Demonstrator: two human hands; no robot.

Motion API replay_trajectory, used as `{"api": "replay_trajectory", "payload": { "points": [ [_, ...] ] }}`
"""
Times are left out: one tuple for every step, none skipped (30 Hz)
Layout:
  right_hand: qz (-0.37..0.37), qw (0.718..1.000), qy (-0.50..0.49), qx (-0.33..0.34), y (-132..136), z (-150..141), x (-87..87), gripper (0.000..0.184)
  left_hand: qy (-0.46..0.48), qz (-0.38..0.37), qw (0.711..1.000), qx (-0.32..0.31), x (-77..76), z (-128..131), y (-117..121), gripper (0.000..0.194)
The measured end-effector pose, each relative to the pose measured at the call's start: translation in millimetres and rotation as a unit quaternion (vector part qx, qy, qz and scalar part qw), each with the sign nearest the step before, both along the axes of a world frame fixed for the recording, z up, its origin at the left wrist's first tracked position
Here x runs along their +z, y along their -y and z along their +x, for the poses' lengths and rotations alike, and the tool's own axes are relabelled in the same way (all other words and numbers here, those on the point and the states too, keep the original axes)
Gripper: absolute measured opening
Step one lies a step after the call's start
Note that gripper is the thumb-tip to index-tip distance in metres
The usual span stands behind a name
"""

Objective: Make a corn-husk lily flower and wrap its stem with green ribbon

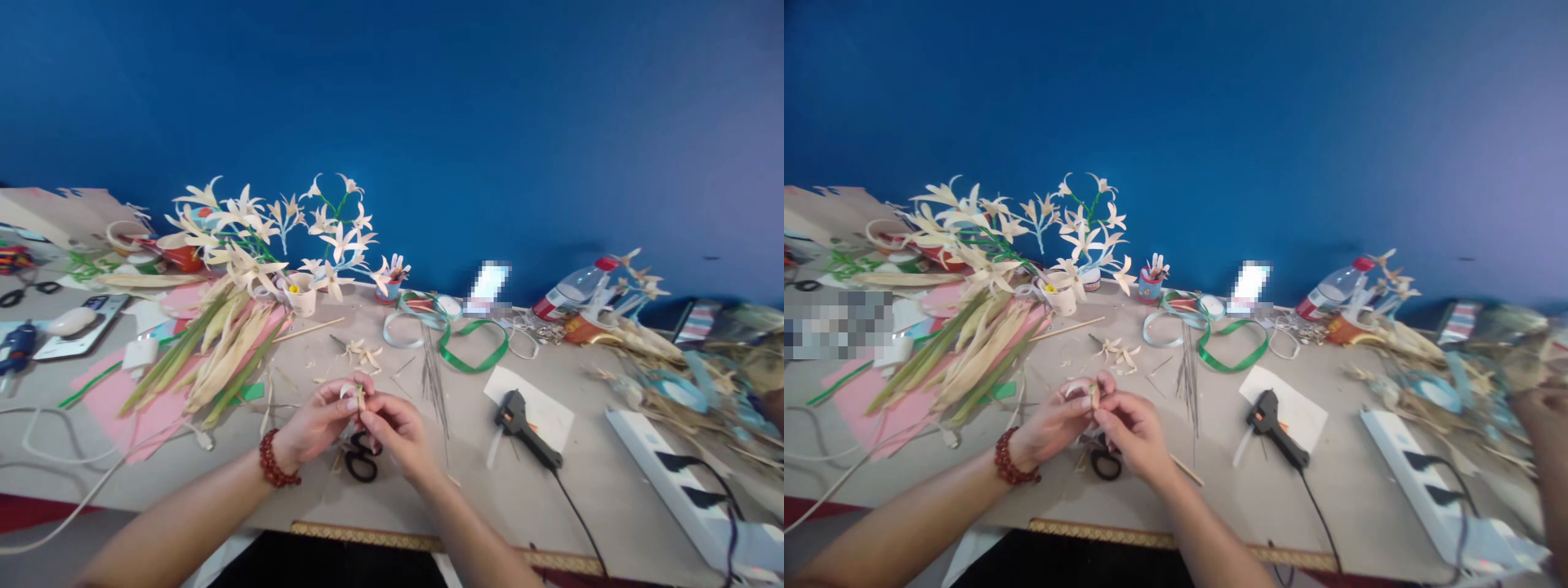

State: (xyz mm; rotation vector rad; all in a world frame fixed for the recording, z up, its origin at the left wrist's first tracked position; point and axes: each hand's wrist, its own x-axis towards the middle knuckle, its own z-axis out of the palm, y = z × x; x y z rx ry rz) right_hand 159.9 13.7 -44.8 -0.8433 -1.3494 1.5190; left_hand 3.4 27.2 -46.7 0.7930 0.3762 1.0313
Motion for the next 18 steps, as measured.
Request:
{"api": "replay_trajectory", "payload": {
  "points": [
    [-0.027, 0.999, -0.019, 0.015, 0, 0, -2.1, 0.029, 0.005, -0.002, 1.000, -0.010, 0.2, 0, 0, 0.017],
    [-0.049, 0.998, -0.034, 0.028, -1, 0, -3.9, 0.029, 0.007, -0.003, 1.000, -0.017, 0.4, 0, 0, 0.018],
    [-0.067, 0.996, -0.047, 0.037, -2, -1, -5.3, 0.029, 0.008, -0.003, 1.000, -0.022, 0.5, 0, 0, 0.019],
    [-0.080, 0.994, -0.059, 0.042, -2, -1, -6.4, 0.029, 0.009, -0.004, 1.000, -0.025, 0.7, 1, 0, 0.020],
    [-0.089, 0.993, -0.071, 0.042, -2, -2, -7.1, 0.029, 0.011, -0.005, 1.000, -0.028, 0.7, 1, 0, 0.021],
    [-0.096, 0.991, -0.083, 0.042, -2, -3, -7.5, 0.028, 0.013, -0.006, 0.999, -0.031, 0.7, 1, 0, 0.022],
    [-0.102, 0.990, -0.093, 0.041, -2, -4, -7.8, 0.028, 0.015, -0.006, 0.999, -0.035, 0.7, 1, 0, 0.022],
    [-0.109, 0.988, -0.102, 0.042, -2, -5, -8.0, 0.027, 0.016, -0.005, 0.999, -0.042, 0.8, 1, 0, 0.023],
    [-0.115, 0.986, -0.110, 0.042, -1, -6, -8.2, 0.027, 0.015, -0.004, 0.999, -0.050, 1.0, 1, 1, 0.024],
    [-0.119, 0.985, -0.115, 0.042, -1, -7, -8.6, 0.026, 0.015, -0.002, 0.998, -0.056, 1.5, 1, 1, 0.025],
    [-0.122, 0.985, -0.117, 0.043, -1, -7, -9.2, 0.026, 0.014, -0.002, 0.998, -0.060, 2.4, 1, 1, 0.025],
    [-0.123, 0.984, -0.120, 0.042, 0, -8, -10.1, 0.026, 0.014, -0.002, 0.998, -0.064, 3.5, 1, 1, 0.026],
    [-0.123, 0.984, -0.123, 0.042, 0, -8, -11.2, 0.026, 0.015, -0.005, 0.998, -0.066, 4.9, 1, 1, 0.027],
    [-0.122, 0.984, -0.127, 0.042, 0, -8, -12.6, 0.027, 0.015, -0.010, 0.998, -0.067, 6.3, 1, 2, 0.027],
    [-0.122, 0.983, -0.131, 0.044, 0, -9, -14.1, 0.027, 0.015, -0.015, 0.997, -0.068, 7.5, 1, 2, 0.027],
    [-0.123, 0.982, -0.134, 0.045, 0, -9, -15.7, 0.028, 0.015, -0.021, 0.997, -0.067, 8.3, 1, 2, 0.026],
    [-0.123, 0.982, -0.137, 0.046, 0, -10, -17.2, 0.029, 0.015, -0.024, 0.997, -0.067, 8.7, 1, 2, 0.025],
    [-0.121, 0.982, -0.138, 0.045, 1, -10, -18.7, 0.030, 0.016, -0.026, 0.997, -0.068, 8.5, 1, 2, 0.024]
  ]
}}
